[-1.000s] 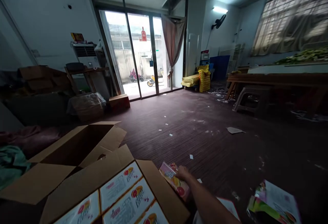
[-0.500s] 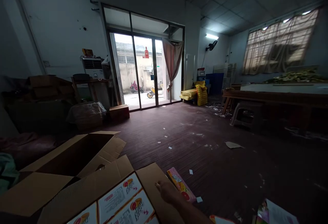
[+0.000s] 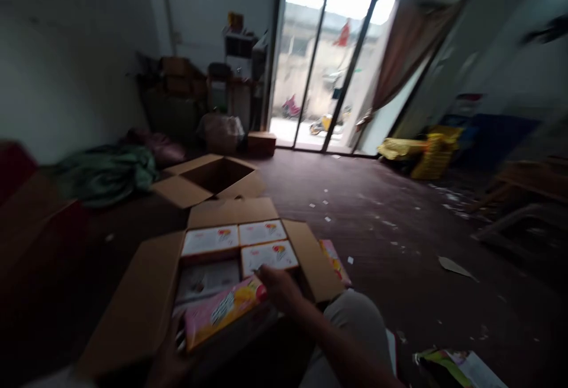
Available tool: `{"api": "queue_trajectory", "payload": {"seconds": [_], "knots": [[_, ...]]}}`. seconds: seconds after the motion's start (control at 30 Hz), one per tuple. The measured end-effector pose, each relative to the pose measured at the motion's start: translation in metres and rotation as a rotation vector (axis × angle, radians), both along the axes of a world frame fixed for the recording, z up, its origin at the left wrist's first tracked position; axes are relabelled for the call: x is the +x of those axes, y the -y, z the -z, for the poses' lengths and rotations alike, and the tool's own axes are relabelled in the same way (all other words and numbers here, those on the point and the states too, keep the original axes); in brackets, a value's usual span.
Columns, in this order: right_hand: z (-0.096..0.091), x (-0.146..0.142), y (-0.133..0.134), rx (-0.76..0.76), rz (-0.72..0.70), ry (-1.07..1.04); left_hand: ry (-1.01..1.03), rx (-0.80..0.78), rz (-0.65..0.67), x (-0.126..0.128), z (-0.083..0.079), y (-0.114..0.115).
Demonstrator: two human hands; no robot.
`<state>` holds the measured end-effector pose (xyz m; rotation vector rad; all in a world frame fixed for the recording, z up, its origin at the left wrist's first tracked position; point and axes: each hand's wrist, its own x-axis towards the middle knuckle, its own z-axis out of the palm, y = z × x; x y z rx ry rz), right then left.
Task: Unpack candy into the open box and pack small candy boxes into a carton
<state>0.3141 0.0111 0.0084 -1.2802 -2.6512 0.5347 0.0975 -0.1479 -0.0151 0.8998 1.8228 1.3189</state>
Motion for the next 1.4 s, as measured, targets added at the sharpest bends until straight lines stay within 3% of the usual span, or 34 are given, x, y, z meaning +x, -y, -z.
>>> {"api": "queue_trajectory", "payload": {"seconds": [0.1,0.23,0.43,0.57,0.77,0.9,1.03,1.17,1.23,1.33,1.4], "knots": [[-0.034,-0.022,0.007,0.089,-0.152,0.140,0.056,0.087,0.161,-0.008,0.018,0.002],[-0.062,-0.051,0.022,0.157,-0.345,0.353,-0.013,0.120,0.210,-0.014,0.029,-0.005],[-0.058,-0.093,0.051,0.176,-0.546,0.521,-0.113,0.174,0.232,-0.013,0.039,-0.006],[-0.060,-0.102,0.053,0.168,-0.620,0.571,-0.174,0.149,0.240,-0.014,0.044,-0.005],[-0.055,-0.069,0.029,0.153,-0.570,0.616,-0.111,0.188,0.264,-0.014,0.045,-0.004],[-0.047,-0.015,-0.005,0.026,-0.344,0.644,-0.078,0.184,0.252,-0.014,0.039,-0.005],[-0.050,0.044,-0.037,-0.102,-0.145,0.584,-0.072,0.136,0.248,-0.014,0.029,-0.008],[-0.056,0.069,-0.035,-0.087,0.051,0.371,-0.071,0.055,0.246,-0.012,0.022,-0.009],[-0.054,0.061,-0.023,-0.031,0.021,0.271,-0.085,0.018,0.231,-0.009,0.024,-0.011],[-0.042,0.035,-0.009,-0.009,-0.271,0.254,-0.110,0.002,0.245,-0.002,0.030,-0.018],[-0.033,0.021,-0.009,0.015,-0.342,0.300,-0.147,-0.041,0.250,0.004,0.032,-0.025]]}}
